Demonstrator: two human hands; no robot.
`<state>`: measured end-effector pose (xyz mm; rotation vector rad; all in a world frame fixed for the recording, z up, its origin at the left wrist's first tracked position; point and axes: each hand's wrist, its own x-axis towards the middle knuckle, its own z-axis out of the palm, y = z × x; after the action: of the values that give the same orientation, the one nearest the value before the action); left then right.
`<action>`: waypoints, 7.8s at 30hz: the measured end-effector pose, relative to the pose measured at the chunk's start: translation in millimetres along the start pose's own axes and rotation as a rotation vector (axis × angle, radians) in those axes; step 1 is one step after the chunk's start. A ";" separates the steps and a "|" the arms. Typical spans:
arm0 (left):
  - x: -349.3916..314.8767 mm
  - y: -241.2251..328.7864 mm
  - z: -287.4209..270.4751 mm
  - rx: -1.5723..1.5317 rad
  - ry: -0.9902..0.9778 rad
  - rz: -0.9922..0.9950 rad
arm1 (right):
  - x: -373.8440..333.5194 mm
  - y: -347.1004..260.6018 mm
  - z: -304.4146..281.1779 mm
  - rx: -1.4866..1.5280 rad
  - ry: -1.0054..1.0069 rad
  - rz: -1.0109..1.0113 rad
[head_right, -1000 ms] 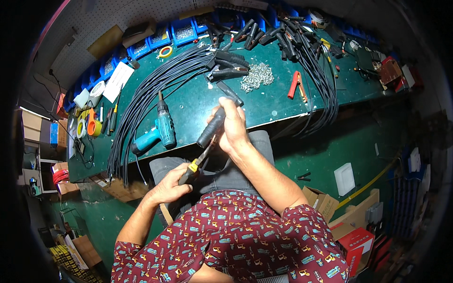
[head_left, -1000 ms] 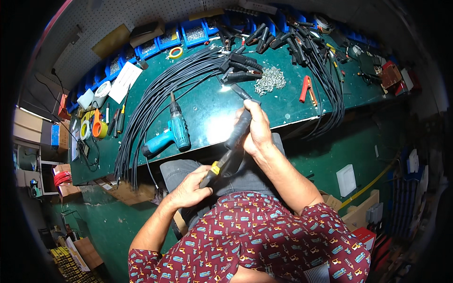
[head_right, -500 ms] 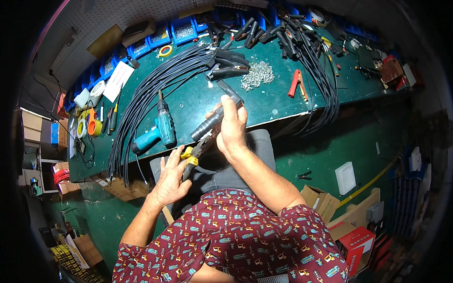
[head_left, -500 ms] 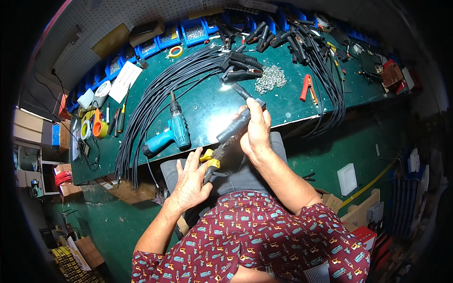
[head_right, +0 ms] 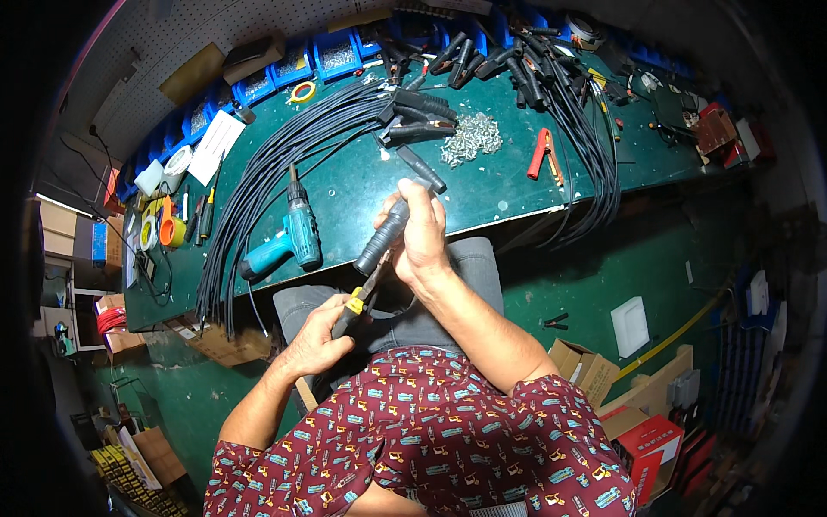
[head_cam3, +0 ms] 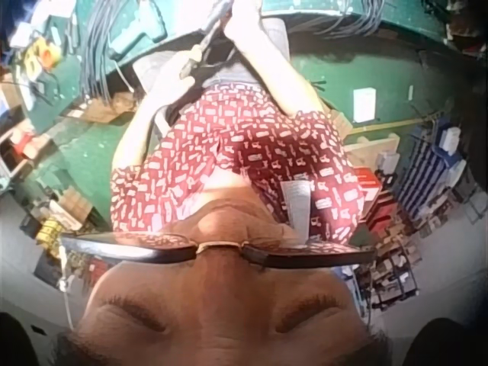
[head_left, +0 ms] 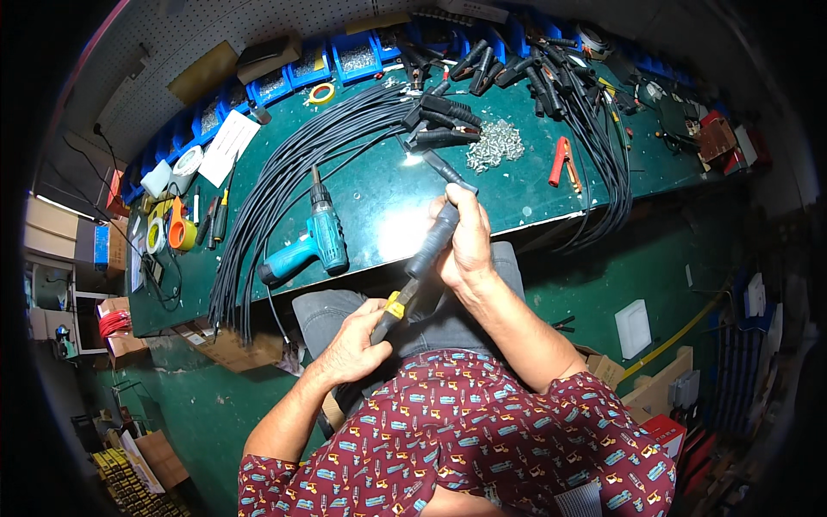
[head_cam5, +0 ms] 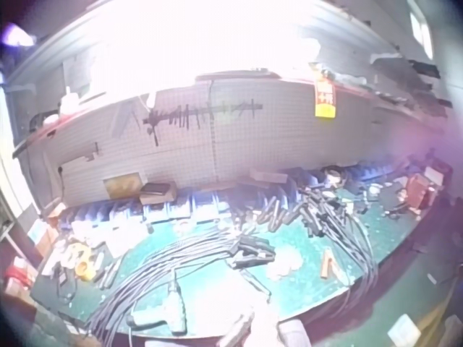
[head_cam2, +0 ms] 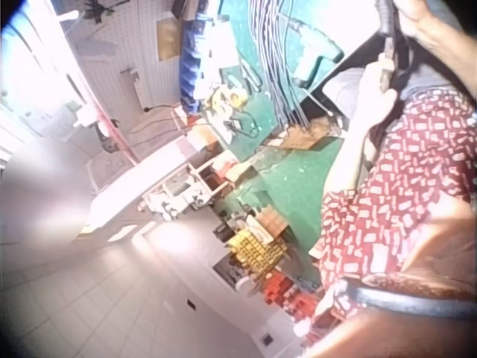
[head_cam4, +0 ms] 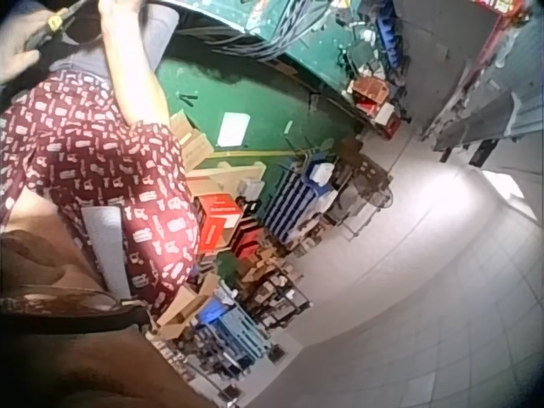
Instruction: The person assembles black cables by stripping ends with pliers, inserting metal connectors, and crimping them using a power drill. They repeat this process for multiple cables, placing finished units on the workbench.
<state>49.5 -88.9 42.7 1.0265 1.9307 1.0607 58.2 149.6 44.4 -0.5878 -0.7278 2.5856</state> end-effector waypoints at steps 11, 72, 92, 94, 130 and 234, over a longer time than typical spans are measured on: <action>28.0 -21.3 -32.4 -0.115 0.098 -0.287 | 7.2 -29.7 -3.9 -0.035 0.048 0.036; -236.0 -244.9 -12.8 0.150 1.103 -0.666 | 48.5 -122.2 -27.9 -0.054 -0.334 0.103; -287.0 -250.1 -101.3 -0.859 1.640 -0.340 | 98.2 -117.1 15.4 -0.237 -0.212 0.192; -287.4 -261.3 -104.0 -0.929 1.594 -0.261 | 96.7 -114.7 16.6 -0.262 -0.245 0.211; 244.2 -20.0 -5.3 0.261 0.365 -0.017 | -72.4 -147.8 -43.3 -0.524 -0.048 -0.270; -22.9 -29.3 -58.3 0.158 0.591 0.066 | -22.4 -210.0 10.5 -1.518 -0.528 -0.146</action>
<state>1.7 -138.7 45.8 0.9315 2.4953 1.3786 124.4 300.7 176.7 -0.1338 -2.7357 1.5740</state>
